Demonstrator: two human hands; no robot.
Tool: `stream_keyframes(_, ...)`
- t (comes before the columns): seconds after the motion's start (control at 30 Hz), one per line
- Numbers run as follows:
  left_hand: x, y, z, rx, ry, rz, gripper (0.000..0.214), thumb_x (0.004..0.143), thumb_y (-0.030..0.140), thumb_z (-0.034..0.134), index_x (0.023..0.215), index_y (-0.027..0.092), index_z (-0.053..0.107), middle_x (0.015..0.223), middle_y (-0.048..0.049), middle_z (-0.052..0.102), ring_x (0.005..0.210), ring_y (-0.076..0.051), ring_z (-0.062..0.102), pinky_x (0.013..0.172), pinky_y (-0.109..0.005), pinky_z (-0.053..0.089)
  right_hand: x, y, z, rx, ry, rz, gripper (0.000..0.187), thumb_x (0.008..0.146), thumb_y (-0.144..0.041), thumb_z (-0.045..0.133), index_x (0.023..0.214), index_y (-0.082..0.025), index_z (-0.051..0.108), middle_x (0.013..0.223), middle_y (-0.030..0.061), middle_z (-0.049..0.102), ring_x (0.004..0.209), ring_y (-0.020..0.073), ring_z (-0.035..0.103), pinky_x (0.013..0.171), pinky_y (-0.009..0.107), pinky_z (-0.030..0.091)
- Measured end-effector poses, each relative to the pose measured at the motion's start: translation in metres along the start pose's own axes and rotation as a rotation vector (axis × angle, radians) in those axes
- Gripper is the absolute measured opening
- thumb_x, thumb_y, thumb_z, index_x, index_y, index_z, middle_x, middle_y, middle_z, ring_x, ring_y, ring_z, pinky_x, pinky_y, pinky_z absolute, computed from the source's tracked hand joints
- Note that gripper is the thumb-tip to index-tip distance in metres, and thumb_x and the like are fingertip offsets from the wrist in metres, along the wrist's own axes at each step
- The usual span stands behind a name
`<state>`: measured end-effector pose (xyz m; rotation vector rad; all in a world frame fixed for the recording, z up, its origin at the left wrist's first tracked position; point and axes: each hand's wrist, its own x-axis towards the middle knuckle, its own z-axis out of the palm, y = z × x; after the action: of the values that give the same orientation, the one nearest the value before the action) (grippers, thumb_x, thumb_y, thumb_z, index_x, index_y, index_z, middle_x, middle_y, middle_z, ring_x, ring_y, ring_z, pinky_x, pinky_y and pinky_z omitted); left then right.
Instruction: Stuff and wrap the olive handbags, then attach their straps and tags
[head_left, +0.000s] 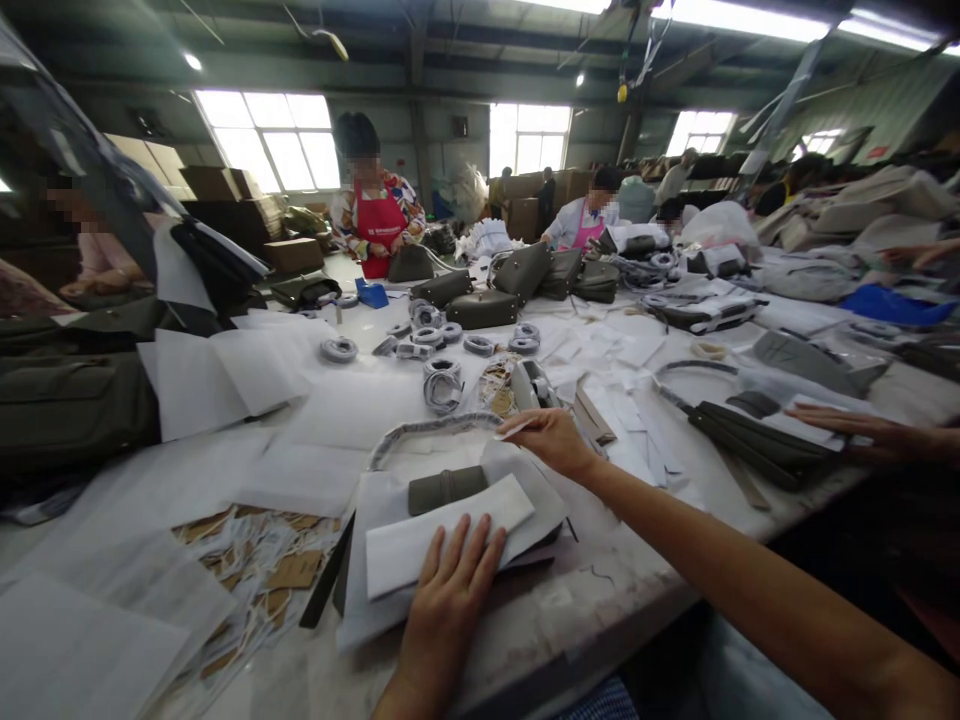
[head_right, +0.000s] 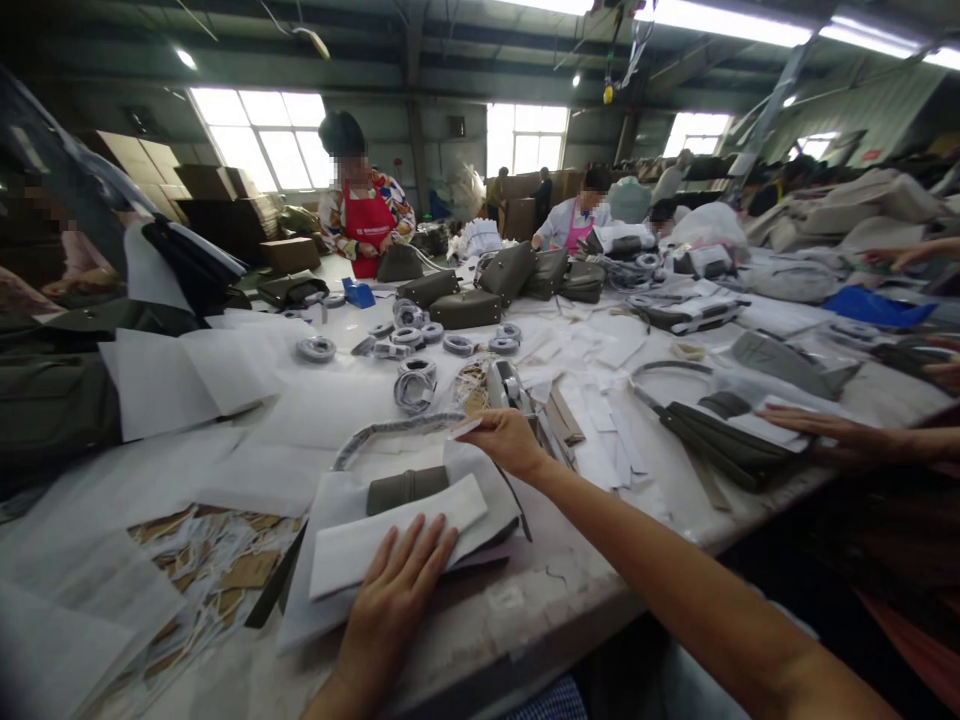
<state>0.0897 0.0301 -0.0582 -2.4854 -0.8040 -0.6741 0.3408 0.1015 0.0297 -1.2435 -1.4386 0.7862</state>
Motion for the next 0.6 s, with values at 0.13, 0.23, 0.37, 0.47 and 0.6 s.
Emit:
stream_keyframes(0.13, 0.001, 0.0, -0.002, -0.036, -0.015, -0.018, 0.051, 0.101, 0.013, 0.027, 0.147, 0.026, 0.044, 0.152, 0.0012, 0.046, 0.138, -0.023, 0.047, 0.112, -0.044, 0.044, -0.035, -0.013, -0.012, -0.139, -0.074, -0.141, 0.015, 0.084, -0.027, 0.07, 0.092, -0.019, 0.079, 0.094, 0.0064, 0.078, 0.088, 0.0215, 0.073, 0.083, 0.031, 0.058)
stream_keyframes(0.23, 0.002, 0.0, -0.003, -0.06, -0.046, -0.014, 0.05, 0.102, 0.013, 0.026, 0.148, 0.025, 0.043, 0.153, 0.0003, 0.046, 0.138, -0.023, 0.046, 0.114, -0.044, 0.041, -0.069, -0.01, -0.015, -0.351, -0.263, -0.389, 0.026, 0.093, -0.014, 0.055, 0.106, -0.021, 0.076, 0.104, 0.0065, 0.077, 0.098, 0.0184, 0.072, 0.093, 0.031, 0.055)
stream_keyframes(0.37, 0.003, 0.002, -0.003, -0.115, -0.035, -0.054, 0.047, 0.104, 0.021, 0.027, 0.148, 0.024, 0.043, 0.152, -0.0007, 0.046, 0.139, -0.023, 0.045, 0.117, -0.044, 0.037, -0.107, 0.007, -0.011, -0.543, -0.361, -0.59, 0.036, 0.097, -0.009, 0.046, 0.123, -0.022, 0.067, 0.116, 0.0071, 0.074, 0.119, 0.0176, 0.063, 0.11, 0.039, 0.044)
stream_keyframes(0.47, 0.004, 0.003, -0.002, -0.111, -0.034, -0.074, 0.048, 0.103, 0.018, 0.027, 0.149, 0.025, 0.04, 0.152, -0.0002, 0.046, 0.138, -0.022, 0.047, 0.115, -0.044, 0.04, -0.125, 0.022, -0.005, -0.627, -0.298, -0.67, 0.043, 0.097, -0.009, 0.043, 0.137, -0.021, 0.057, 0.125, 0.0099, 0.069, 0.129, 0.0196, 0.055, 0.112, 0.043, 0.044)
stream_keyframes(0.6, 0.009, 0.005, -0.006, -0.089, -0.059, -0.089, 0.051, 0.104, 0.019, 0.024, 0.151, 0.036, 0.033, 0.15, 0.0007, 0.049, 0.135, -0.022, 0.05, 0.108, -0.046, 0.048, -0.137, 0.026, -0.006, -0.675, -0.278, -0.696, 0.055, 0.096, -0.007, 0.042, 0.15, -0.019, 0.042, 0.137, 0.0121, 0.061, 0.136, 0.0223, 0.046, 0.113, 0.046, 0.043)
